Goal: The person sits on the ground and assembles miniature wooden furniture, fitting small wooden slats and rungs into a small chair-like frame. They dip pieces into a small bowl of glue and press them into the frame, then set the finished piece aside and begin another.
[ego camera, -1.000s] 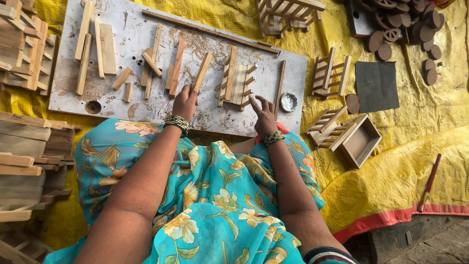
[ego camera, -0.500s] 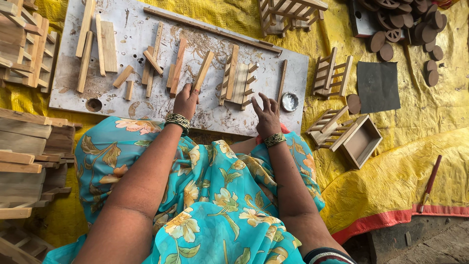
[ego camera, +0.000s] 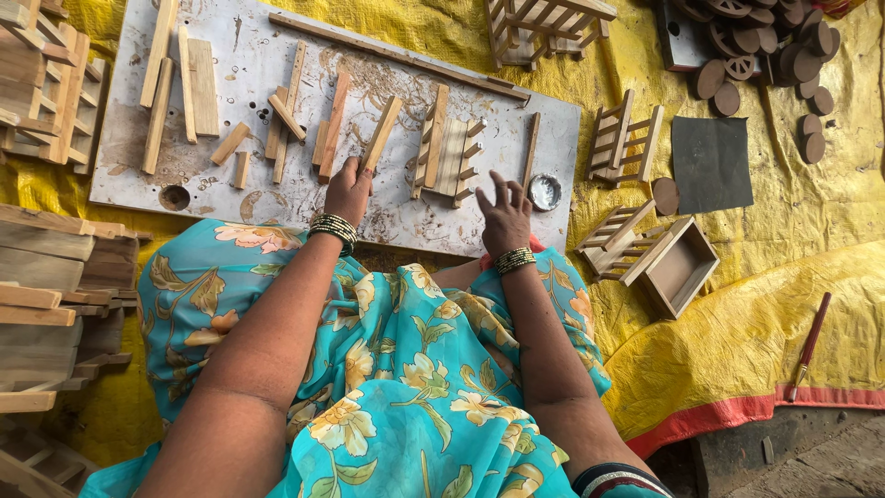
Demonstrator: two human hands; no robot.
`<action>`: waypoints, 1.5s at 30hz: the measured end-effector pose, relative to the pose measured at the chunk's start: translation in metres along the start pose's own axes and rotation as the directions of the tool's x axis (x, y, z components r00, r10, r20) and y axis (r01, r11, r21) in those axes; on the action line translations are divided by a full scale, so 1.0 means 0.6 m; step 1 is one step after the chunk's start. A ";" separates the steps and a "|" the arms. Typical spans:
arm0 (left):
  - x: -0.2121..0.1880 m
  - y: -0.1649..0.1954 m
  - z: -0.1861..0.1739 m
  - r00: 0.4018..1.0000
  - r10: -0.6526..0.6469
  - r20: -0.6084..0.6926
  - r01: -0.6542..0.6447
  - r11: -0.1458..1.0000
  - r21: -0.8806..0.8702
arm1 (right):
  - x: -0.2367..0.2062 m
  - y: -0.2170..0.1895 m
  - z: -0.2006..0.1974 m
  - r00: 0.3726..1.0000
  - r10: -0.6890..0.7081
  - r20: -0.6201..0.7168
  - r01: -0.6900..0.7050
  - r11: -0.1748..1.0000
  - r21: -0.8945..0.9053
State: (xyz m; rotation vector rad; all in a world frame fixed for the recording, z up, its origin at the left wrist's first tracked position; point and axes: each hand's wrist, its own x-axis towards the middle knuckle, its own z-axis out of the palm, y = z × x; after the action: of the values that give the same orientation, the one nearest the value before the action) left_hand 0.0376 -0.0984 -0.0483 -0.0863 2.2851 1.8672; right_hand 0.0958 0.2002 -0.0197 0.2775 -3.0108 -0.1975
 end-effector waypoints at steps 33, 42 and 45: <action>-0.005 0.021 -0.038 0.999 0.043 -0.010 -0.042 0.846 -0.532 | 0.075 0.055 -0.011 0.651 0.752 0.107 0.158 -0.272 0.949; -0.051 0.032 -0.071 0.955 -0.205 -0.216 0.017 0.761 -0.649 | 0.109 0.065 -0.006 0.679 0.659 0.325 0.125 -0.539 0.833; -0.064 0.049 -0.089 0.949 -0.281 -0.143 0.037 0.551 -0.833 | 0.119 0.072 -0.003 0.703 0.624 0.340 0.167 -0.609 0.775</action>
State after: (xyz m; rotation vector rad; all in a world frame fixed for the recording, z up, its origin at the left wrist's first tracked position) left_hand 0.0648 -0.1472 -0.0029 -0.6870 1.2004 2.7640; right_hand 0.0185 0.2288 -0.0049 -0.5783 -1.2363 2.3833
